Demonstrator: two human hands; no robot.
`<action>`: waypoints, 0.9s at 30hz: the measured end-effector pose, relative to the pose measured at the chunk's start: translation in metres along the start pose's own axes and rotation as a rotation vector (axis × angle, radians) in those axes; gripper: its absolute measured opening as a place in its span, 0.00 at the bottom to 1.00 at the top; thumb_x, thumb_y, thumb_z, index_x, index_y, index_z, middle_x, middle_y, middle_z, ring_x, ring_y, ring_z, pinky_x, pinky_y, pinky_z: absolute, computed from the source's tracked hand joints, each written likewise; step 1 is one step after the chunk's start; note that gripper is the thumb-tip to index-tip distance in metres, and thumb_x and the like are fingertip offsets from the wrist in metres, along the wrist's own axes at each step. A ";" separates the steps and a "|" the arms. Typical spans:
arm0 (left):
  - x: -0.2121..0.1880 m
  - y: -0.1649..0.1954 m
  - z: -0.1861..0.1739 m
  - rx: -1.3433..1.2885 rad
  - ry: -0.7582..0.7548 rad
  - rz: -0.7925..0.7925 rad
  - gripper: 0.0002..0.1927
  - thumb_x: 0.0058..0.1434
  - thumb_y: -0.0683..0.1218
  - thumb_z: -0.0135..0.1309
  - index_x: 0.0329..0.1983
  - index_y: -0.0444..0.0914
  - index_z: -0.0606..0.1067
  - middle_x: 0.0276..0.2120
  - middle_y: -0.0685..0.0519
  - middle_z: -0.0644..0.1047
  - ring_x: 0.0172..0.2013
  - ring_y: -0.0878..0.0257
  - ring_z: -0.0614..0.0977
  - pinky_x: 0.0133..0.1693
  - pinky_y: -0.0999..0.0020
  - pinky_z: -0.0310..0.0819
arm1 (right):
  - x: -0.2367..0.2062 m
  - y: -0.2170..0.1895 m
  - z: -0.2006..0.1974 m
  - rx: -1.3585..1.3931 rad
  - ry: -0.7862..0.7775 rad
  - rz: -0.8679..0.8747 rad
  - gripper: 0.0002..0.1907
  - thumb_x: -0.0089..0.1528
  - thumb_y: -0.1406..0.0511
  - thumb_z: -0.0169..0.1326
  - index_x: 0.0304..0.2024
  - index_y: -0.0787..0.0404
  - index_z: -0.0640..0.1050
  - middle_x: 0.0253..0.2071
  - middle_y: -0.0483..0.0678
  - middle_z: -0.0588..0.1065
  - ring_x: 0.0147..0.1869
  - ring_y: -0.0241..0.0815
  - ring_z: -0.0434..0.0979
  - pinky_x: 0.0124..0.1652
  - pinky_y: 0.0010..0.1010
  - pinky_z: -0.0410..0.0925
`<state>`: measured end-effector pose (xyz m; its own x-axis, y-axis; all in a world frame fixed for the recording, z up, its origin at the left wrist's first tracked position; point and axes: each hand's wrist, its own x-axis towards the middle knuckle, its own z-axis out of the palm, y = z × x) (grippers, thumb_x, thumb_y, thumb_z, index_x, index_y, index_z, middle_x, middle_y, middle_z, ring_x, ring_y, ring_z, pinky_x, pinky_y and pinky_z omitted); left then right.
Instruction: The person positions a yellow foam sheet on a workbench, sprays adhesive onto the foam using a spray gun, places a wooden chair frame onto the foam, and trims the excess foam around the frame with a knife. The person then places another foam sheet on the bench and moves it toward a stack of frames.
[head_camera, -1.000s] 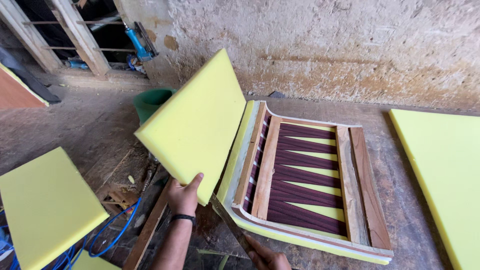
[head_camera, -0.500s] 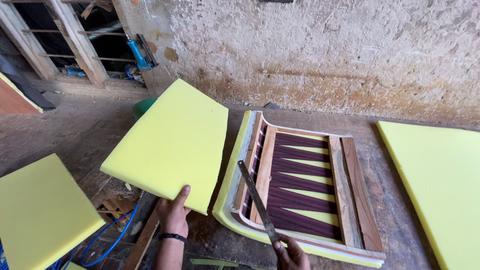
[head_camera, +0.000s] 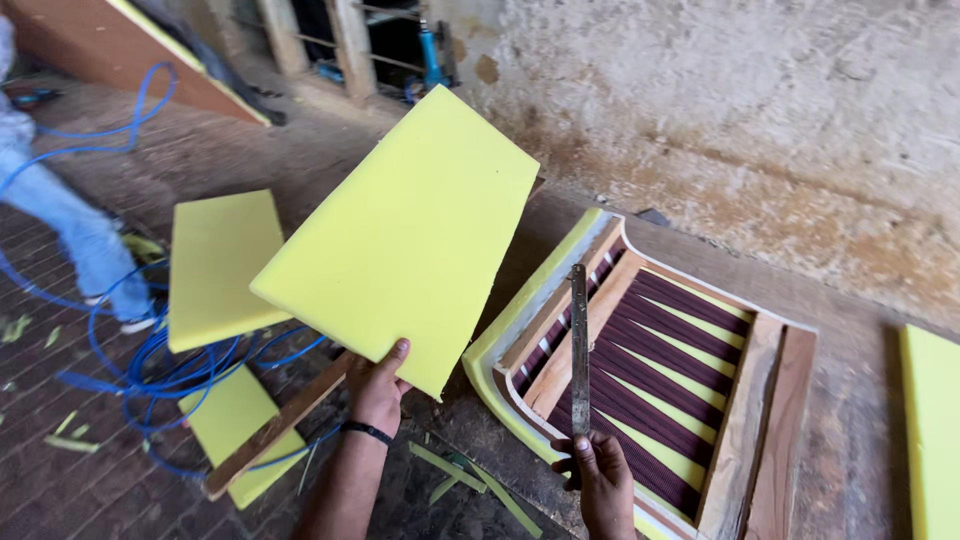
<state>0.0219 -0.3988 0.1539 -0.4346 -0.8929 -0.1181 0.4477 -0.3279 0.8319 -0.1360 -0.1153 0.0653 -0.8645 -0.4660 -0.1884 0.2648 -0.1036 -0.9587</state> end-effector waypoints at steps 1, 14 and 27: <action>-0.008 0.001 -0.002 -0.015 0.008 0.017 0.20 0.56 0.46 0.64 0.51 0.40 0.75 0.47 0.48 0.81 0.49 0.55 0.84 0.48 0.50 0.85 | 0.004 -0.002 -0.004 -0.011 -0.028 0.005 0.10 0.65 0.61 0.50 0.42 0.62 0.73 0.34 0.53 0.84 0.28 0.41 0.81 0.24 0.30 0.69; -0.095 0.009 -0.047 -0.062 0.337 0.113 0.14 0.58 0.46 0.62 0.47 0.40 0.77 0.45 0.50 0.82 0.48 0.54 0.84 0.48 0.48 0.83 | 0.022 0.047 -0.013 -0.150 -0.256 0.145 0.06 0.65 0.67 0.54 0.41 0.64 0.76 0.30 0.55 0.82 0.24 0.43 0.77 0.23 0.33 0.66; 0.037 0.065 -0.150 -0.230 0.311 0.153 0.21 0.60 0.43 0.61 0.57 0.45 0.72 0.50 0.53 0.80 0.50 0.55 0.83 0.50 0.46 0.83 | 0.024 0.035 0.100 -0.224 -0.188 0.022 0.07 0.64 0.67 0.57 0.42 0.65 0.82 0.32 0.49 0.81 0.31 0.37 0.78 0.29 0.28 0.68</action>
<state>0.1524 -0.4994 0.1219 -0.1086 -0.9757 -0.1902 0.6671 -0.2133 0.7138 -0.1042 -0.2180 0.0487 -0.7596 -0.6229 -0.1870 0.1636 0.0953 -0.9819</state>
